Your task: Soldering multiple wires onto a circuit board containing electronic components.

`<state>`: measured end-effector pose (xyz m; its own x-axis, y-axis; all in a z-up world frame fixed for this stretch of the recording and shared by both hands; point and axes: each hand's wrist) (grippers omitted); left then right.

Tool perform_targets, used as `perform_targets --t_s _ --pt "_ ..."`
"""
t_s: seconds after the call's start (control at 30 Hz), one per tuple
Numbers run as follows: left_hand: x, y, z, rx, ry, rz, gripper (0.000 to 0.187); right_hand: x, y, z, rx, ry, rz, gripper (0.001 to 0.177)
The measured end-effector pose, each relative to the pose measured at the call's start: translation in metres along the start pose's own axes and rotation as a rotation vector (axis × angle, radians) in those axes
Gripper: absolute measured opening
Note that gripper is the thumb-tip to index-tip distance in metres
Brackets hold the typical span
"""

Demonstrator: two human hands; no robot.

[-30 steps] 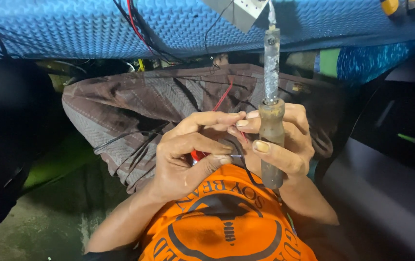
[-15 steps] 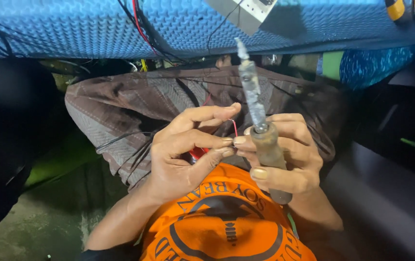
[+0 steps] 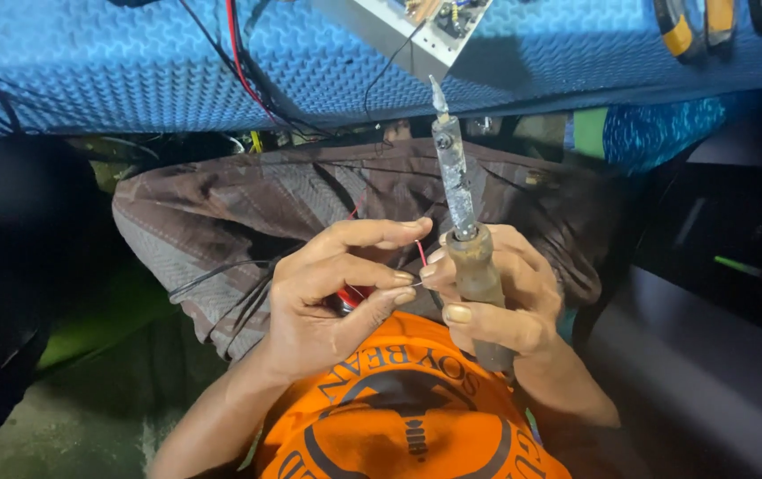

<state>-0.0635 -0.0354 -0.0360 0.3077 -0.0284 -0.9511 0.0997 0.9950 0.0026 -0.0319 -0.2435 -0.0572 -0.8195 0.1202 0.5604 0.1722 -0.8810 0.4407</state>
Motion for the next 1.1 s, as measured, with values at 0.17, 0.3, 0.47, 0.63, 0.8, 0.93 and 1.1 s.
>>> perform_targets --t_s 0.17,0.3,0.47,0.63,0.8,0.93,1.1 --pt "0.004 -0.003 -0.002 -0.022 -0.002 0.009 0.003 -0.011 0.003 -0.015 0.056 0.1 -0.024 0.038" --pt "0.009 -0.004 -0.006 -0.031 0.083 -0.032 0.006 -0.018 -0.003 -0.021 0.049 0.141 0.0 0.022" --pt "0.011 -0.002 -0.005 -0.011 0.059 -0.073 0.005 -0.018 -0.01 -0.016 -0.001 0.182 -0.038 0.04" --pt "0.014 -0.003 -0.006 -0.02 0.051 -0.115 0.005 -0.018 -0.01 -0.015 -0.017 0.194 -0.019 0.04" --pt "0.011 -0.002 -0.002 -0.043 0.028 -0.017 0.004 -0.017 -0.01 -0.011 -0.034 0.147 0.031 0.028" --pt "0.01 0.001 0.001 -0.057 0.028 -0.024 0.003 -0.012 -0.006 -0.022 -0.093 0.093 0.082 0.038" --pt "0.005 0.004 0.008 -0.104 0.014 0.04 0.004 -0.016 0.005 -0.032 -0.316 0.139 -0.012 0.036"
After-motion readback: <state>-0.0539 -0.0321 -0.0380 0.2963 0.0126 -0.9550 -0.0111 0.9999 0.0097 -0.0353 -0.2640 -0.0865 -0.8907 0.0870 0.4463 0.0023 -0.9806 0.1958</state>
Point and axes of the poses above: each hand's wrist, its own z-axis towards the middle knuckle, its own y-axis out of the back of the hand, x = y × z, and after that the axes turned 2 degrees about z, right-handed
